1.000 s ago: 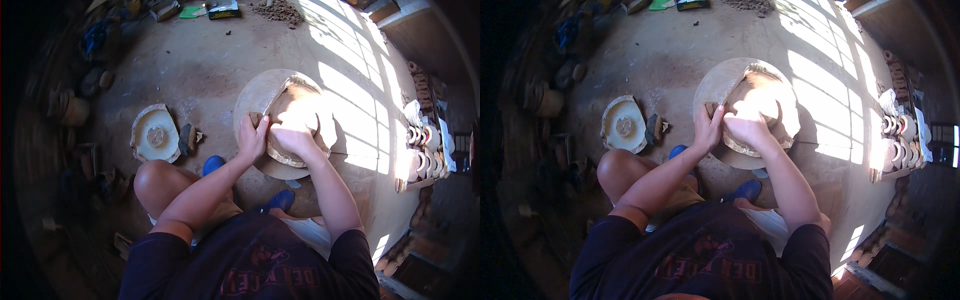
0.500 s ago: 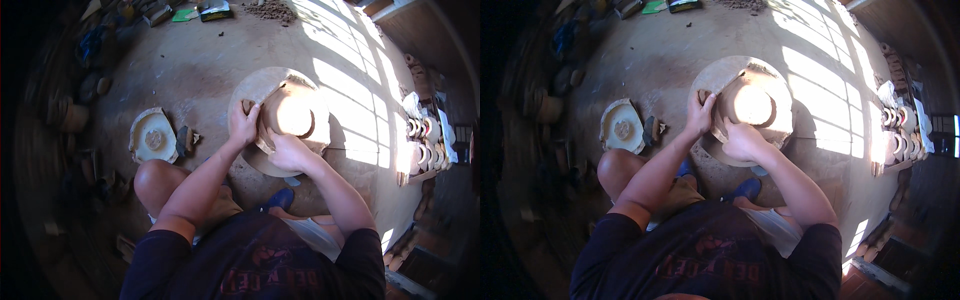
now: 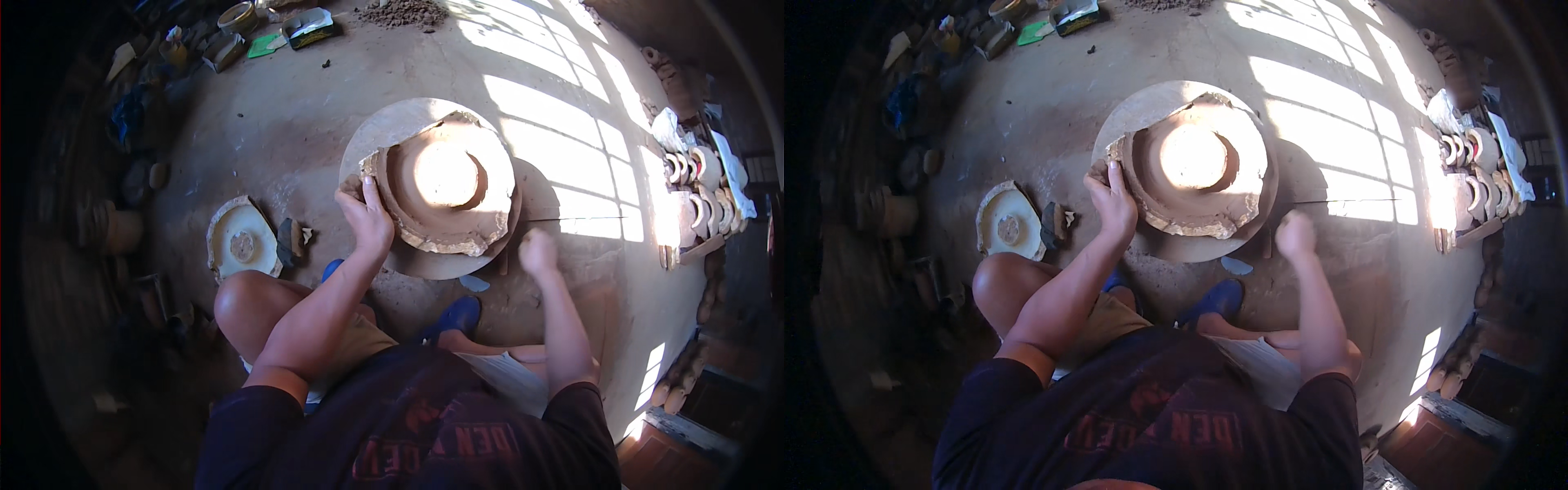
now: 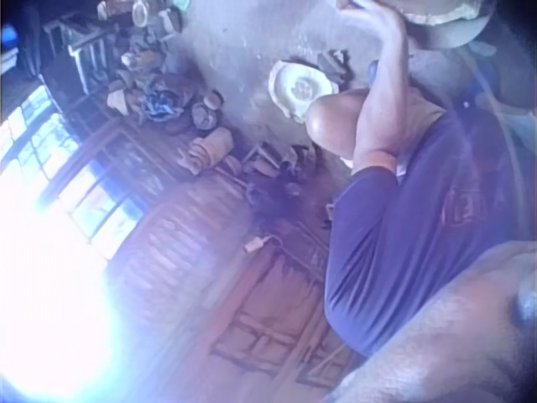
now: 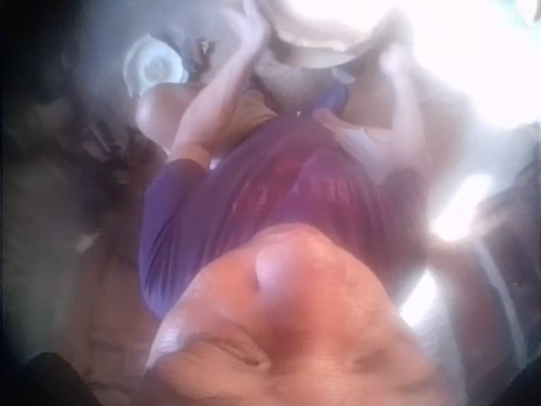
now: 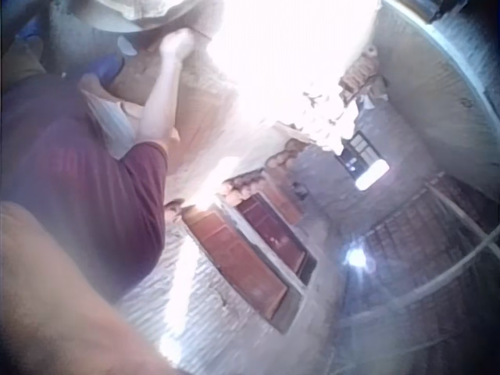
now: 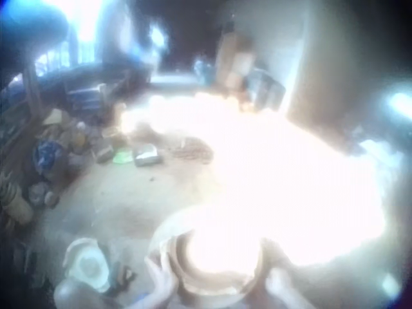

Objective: The person shapes clay into a mold by pressing and smoothing pieces of clay along the inner surface by hand and with a scraper tool.

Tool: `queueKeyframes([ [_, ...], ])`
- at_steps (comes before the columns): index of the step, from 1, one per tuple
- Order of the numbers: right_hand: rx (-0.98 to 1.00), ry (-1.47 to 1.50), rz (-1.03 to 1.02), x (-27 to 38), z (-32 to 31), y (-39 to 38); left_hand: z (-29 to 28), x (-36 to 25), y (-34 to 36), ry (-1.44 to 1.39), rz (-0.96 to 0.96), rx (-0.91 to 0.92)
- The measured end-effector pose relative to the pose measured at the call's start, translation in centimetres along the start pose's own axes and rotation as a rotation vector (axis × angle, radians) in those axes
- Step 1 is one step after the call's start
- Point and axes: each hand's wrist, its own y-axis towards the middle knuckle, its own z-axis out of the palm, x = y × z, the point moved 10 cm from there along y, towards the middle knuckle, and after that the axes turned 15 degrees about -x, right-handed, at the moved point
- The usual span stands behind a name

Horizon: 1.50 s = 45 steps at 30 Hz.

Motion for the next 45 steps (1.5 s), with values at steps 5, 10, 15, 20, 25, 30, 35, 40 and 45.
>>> queueKeyframes([
  [5,0.506,-0.058,-0.053,-3.2,17.9,-9.4,1.3,-1.2,0.7,-0.03,0.029,-0.041],
  [10,0.511,-0.158,-0.088,-3.2,22.8,-13.1,2.8,-3.2,0.3,0.018,0.116,-0.015],
  [15,0.503,-0.249,-0.204,-0.3,23.3,-13.6,3.7,-1.1,1.4,-0.032,0.163,0.034],
  [20,0.627,-0.004,-0.113,-2.2,25.8,-13.5,6.1,-2.2,1.7,-0.264,0.08,0.149],
  [25,0.567,-0.14,-0.206,-0.2,25.2,-13.8,4.5,-3.6,1.5,-0.06,0.093,0.105],
  [30,0.141,0.103,-0.134,-3.6,19.2,-5.6,3.8,-2.7,0.0,-0.117,0.149,0.091],
  [35,-0.44,0.669,0.605,-13.3,4.1,7.7,4.1,-1.3,0.2,-0.131,0.097,0.132],
  [40,-0.025,1.492,0.131,4.3,-5.5,13.7,4.0,-1.5,-1.0,-0.126,-0.036,0.264],
  [45,0.014,0.873,-0.333,31.0,-12.7,7.7,2.5,0.8,-0.1,-0.121,-0.045,0.205],
])
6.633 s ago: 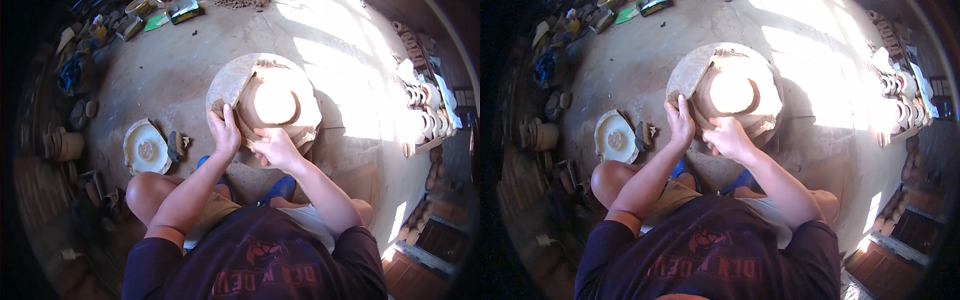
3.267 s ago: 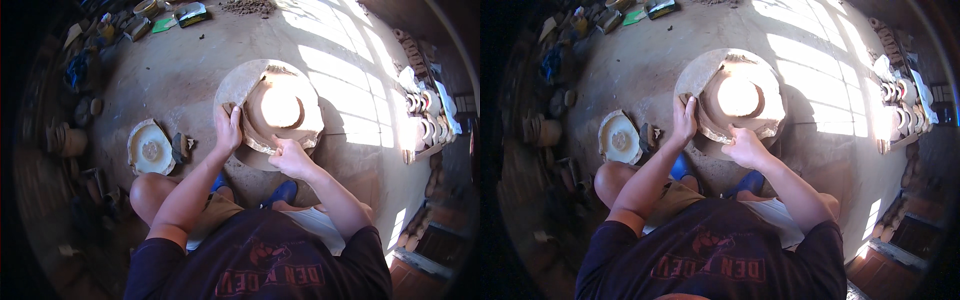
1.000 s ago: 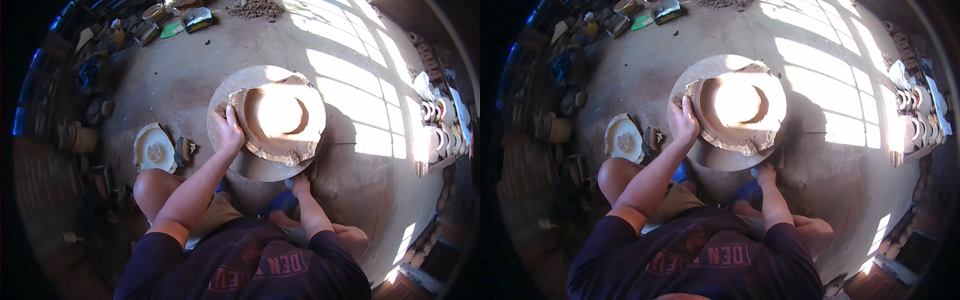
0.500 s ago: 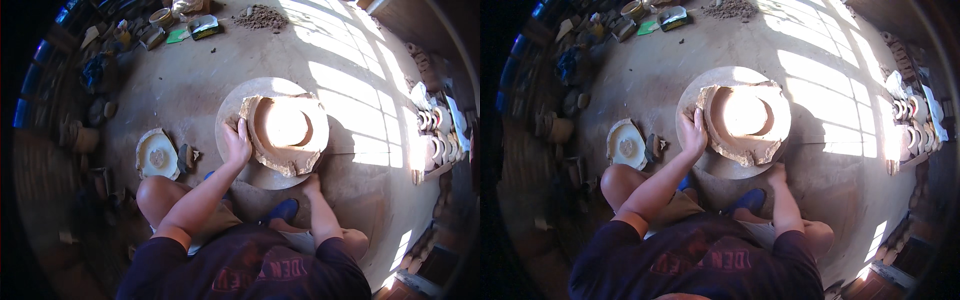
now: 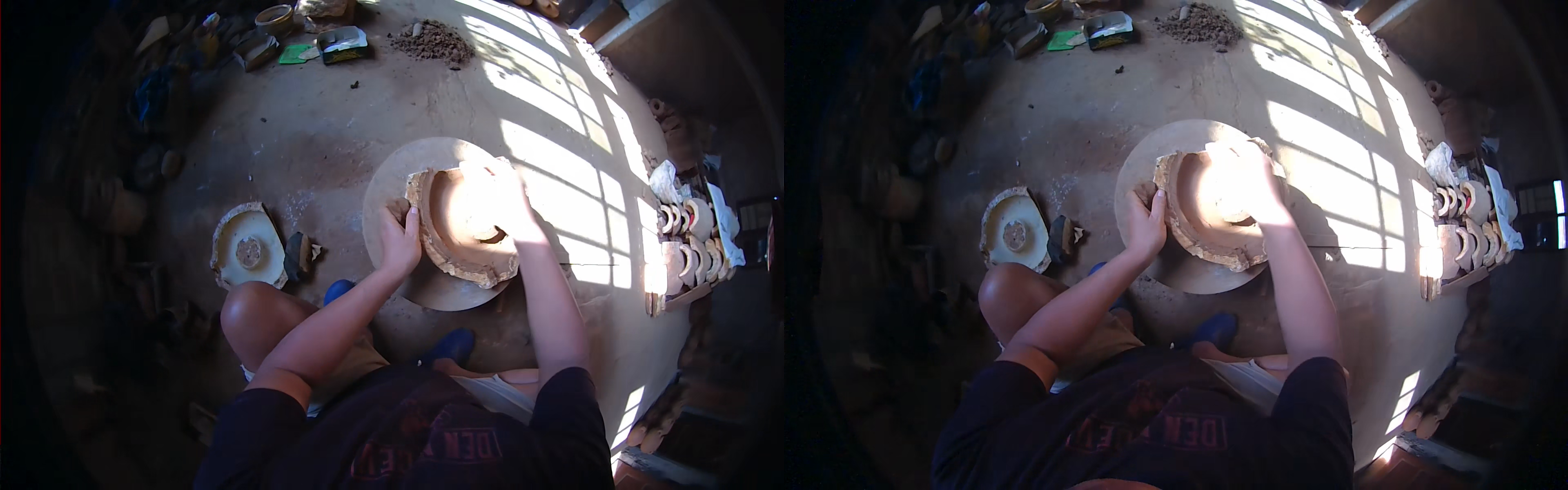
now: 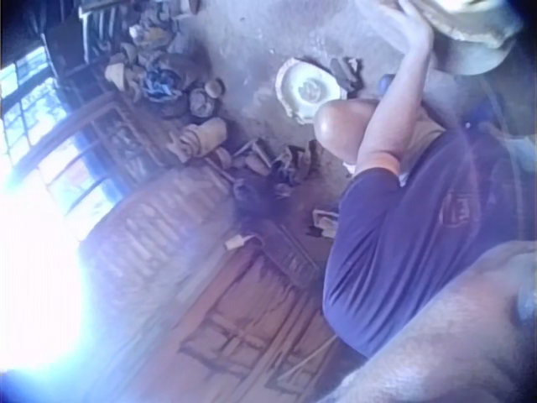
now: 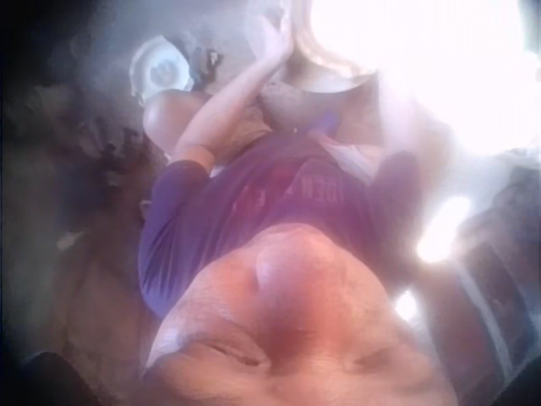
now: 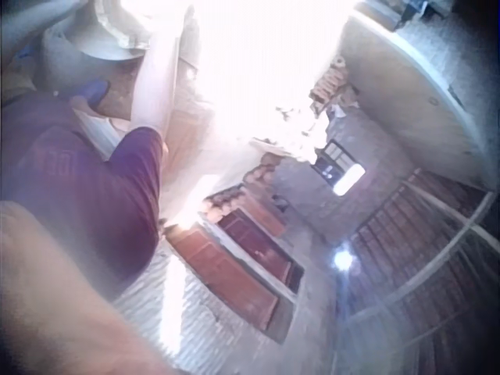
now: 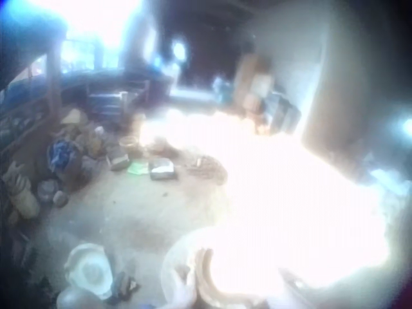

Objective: The person shapes clay into a mold by pressing and smoothing pieces of clay along the inner surface by hand and with a scraper tool.

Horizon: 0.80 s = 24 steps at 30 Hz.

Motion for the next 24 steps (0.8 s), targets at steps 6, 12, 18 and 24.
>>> queueKeyframes([
  [6,0.065,-0.53,-0.563,0.8,7.2,1.8,0.8,-0.1,-0.5,0.007,-0.047,0.065],
  [12,0.092,-0.561,-0.358,-0.4,8.9,2.1,0.1,-0.4,-0.2,0.024,-0.054,0.07],
  [18,0.037,-0.526,-0.411,-1.9,8.7,2.0,0.6,-0.8,0.0,0.072,-0.081,0.082],
  [24,-0.005,-0.505,-0.351,-1.6,8.0,1.2,0.4,-1.7,0.1,0.065,-0.079,0.077],
])
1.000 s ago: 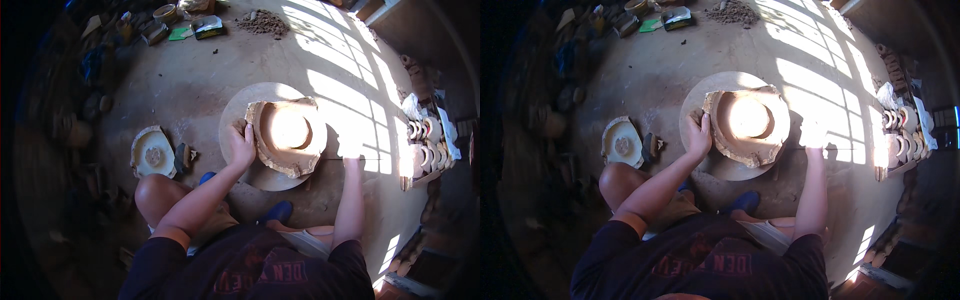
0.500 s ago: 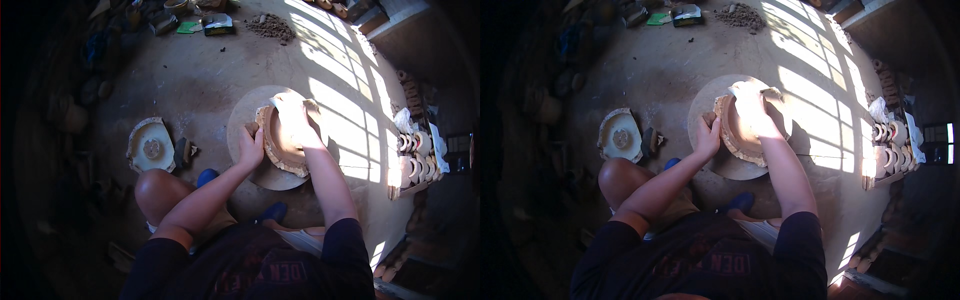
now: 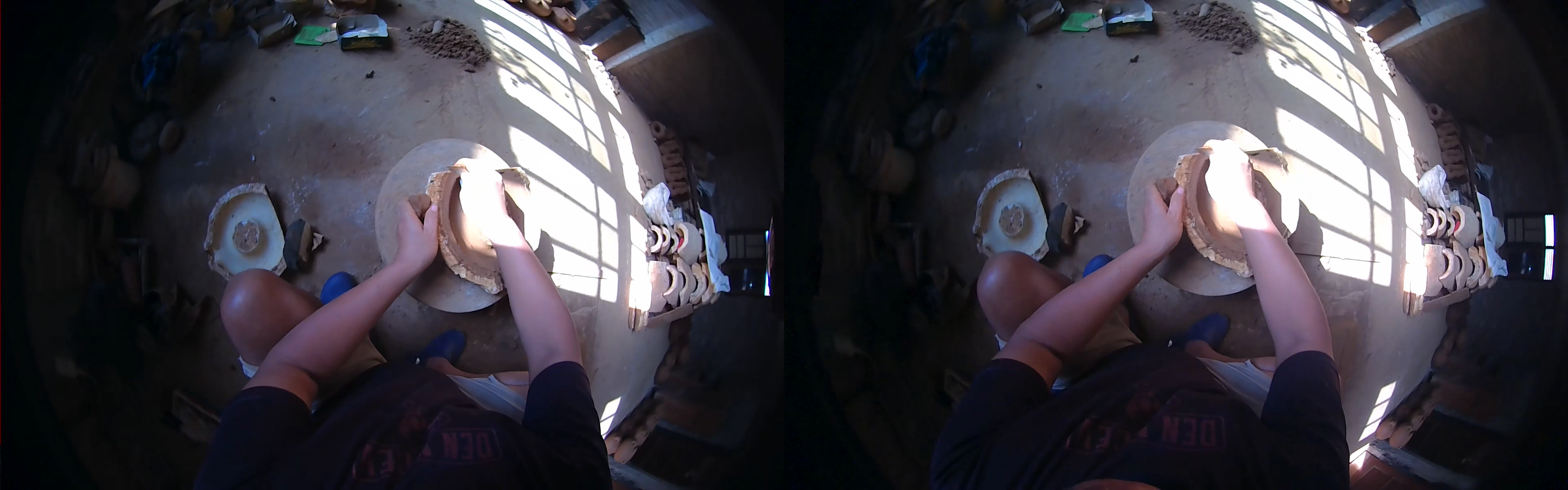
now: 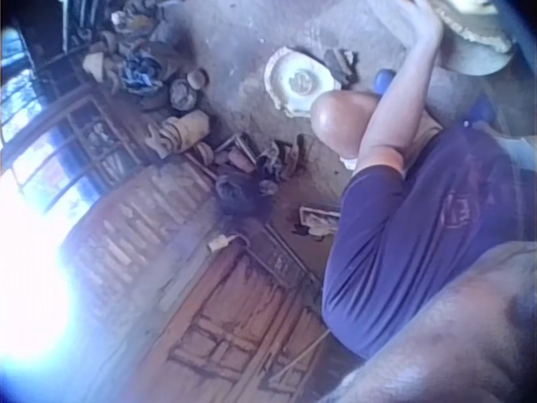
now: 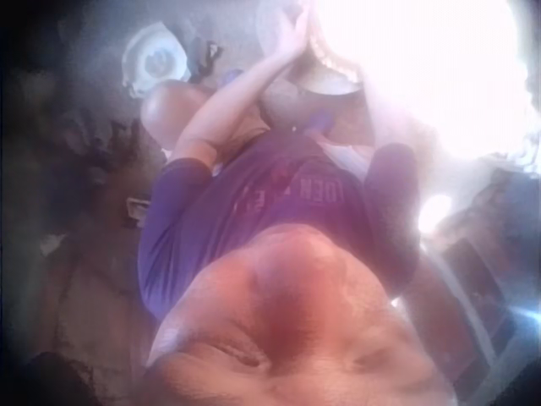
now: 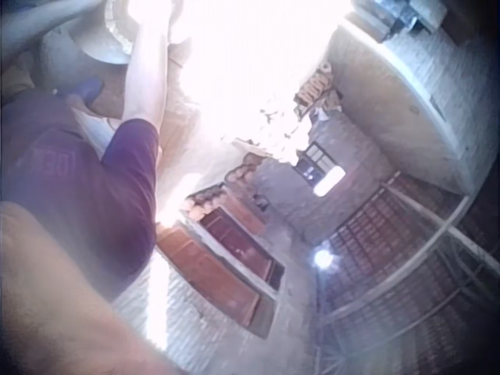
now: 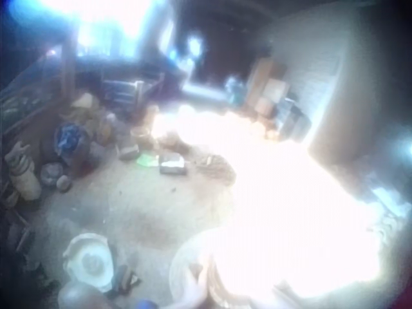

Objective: The person shapes clay into a mold by pressing and smoothing pieces of clay along the inner surface by hand and with a scraper tool.

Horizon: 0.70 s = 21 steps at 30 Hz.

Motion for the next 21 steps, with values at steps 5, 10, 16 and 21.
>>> queueKeyframes([
  [5,-0.066,0.09,-0.06,0.2,-0.6,0.0,0.2,0.2,0.5,-0.032,0.016,0.01],
  [10,-0.067,0.076,-0.035,0.3,-1.0,-0.3,0.4,0.1,0.7,-0.063,-0.003,0.024],
  [16,-0.06,0.115,-0.082,0.8,-1.2,-1.0,0.7,0.9,1.0,-0.039,-0.003,0.056],
  [21,-0.02,0.188,-0.073,1.4,-1.5,-1.7,1.4,1.9,1.5,-0.086,-0.065,0.118],
])
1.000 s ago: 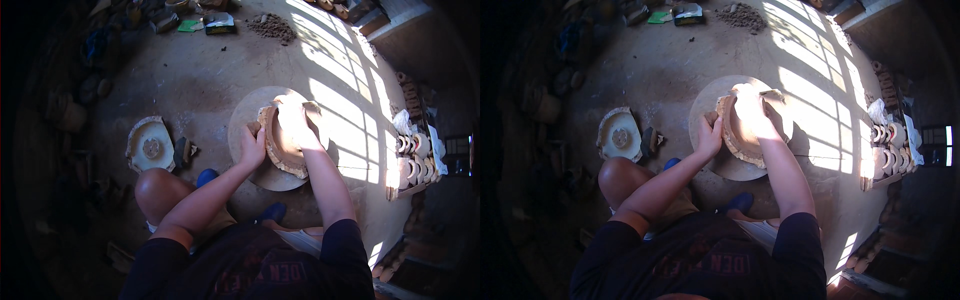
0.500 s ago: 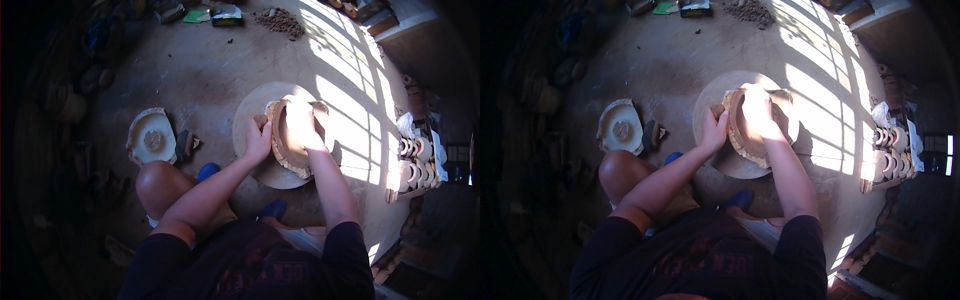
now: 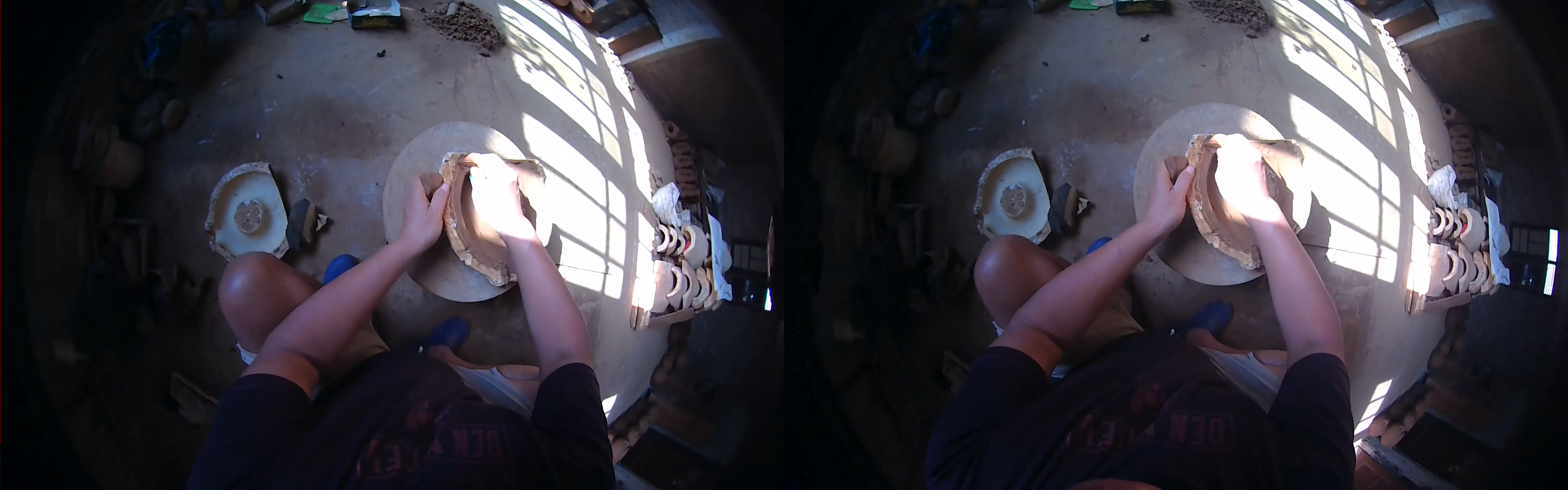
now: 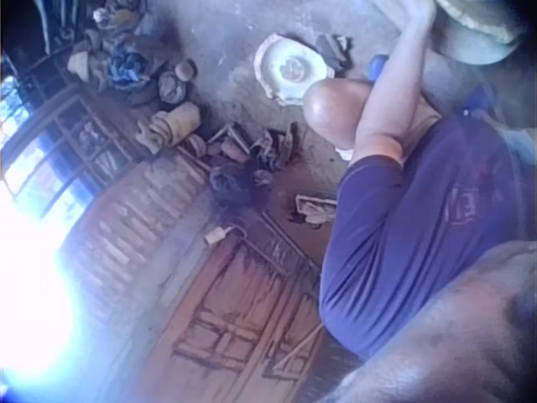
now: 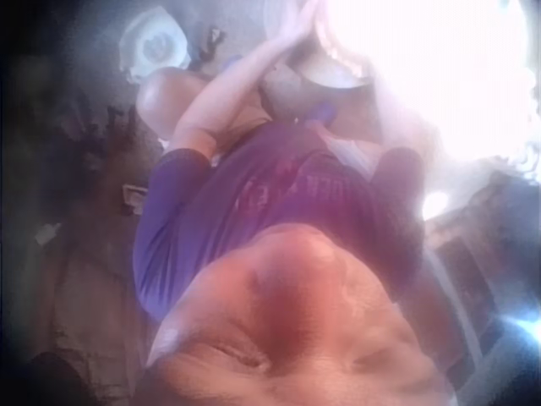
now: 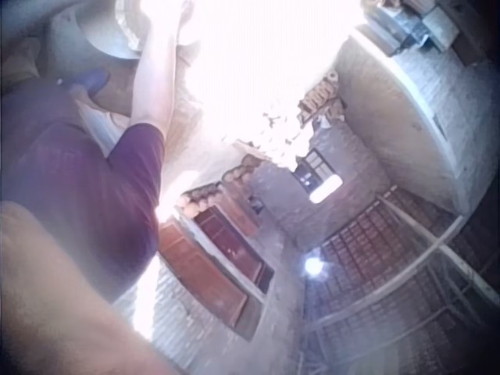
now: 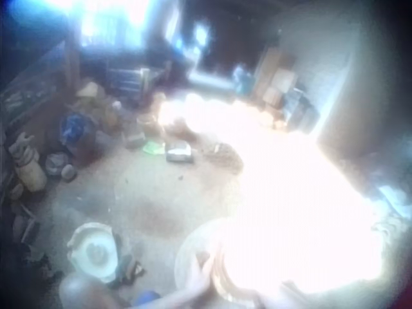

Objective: The person shapes clay into a mold by pressing and smoothing pieces of clay along the inner surface by hand and with a scraper tool.

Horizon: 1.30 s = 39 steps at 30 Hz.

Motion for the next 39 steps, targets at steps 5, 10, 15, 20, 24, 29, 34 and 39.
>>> queueKeyframes([
  [5,0.193,-0.033,0.026,1.3,-0.1,-1.1,0.9,0.3,1.3,-0.013,0.036,0.054],
  [10,0.314,-0.092,0.086,1.6,-0.1,-2.5,2.1,0.7,2.6,-0.077,-0.008,0.129],
  [15,0.357,-0.073,0.115,1.5,-0.1,-4.3,2.9,0.3,3.7,-0.129,0.025,0.151],
  [20,0.406,-0.082,-0.04,3.1,-1.0,-5.5,3.4,0.0,4.7,-0.103,0.019,0.128],
  [24,0.408,-0.122,-0.11,2.4,-1.9,-6.9,4.5,-0.6,4.8,-0.1,-0.014,0.163],
  [29,0.401,0.066,-0.096,2.5,-2.5,-8.1,4.7,-0.5,6.0,-0.062,-0.025,0.17],
  [34,0.516,-0.004,0.07,1.4,-2.8,-10.0,4.6,-0.4,6.4,0.007,-0.049,0.183],
  [39,0.475,0.102,0.048,0.3,-4.0,-11.5,5.0,-1.0,6.0,-0.034,-0.072,0.197],
])
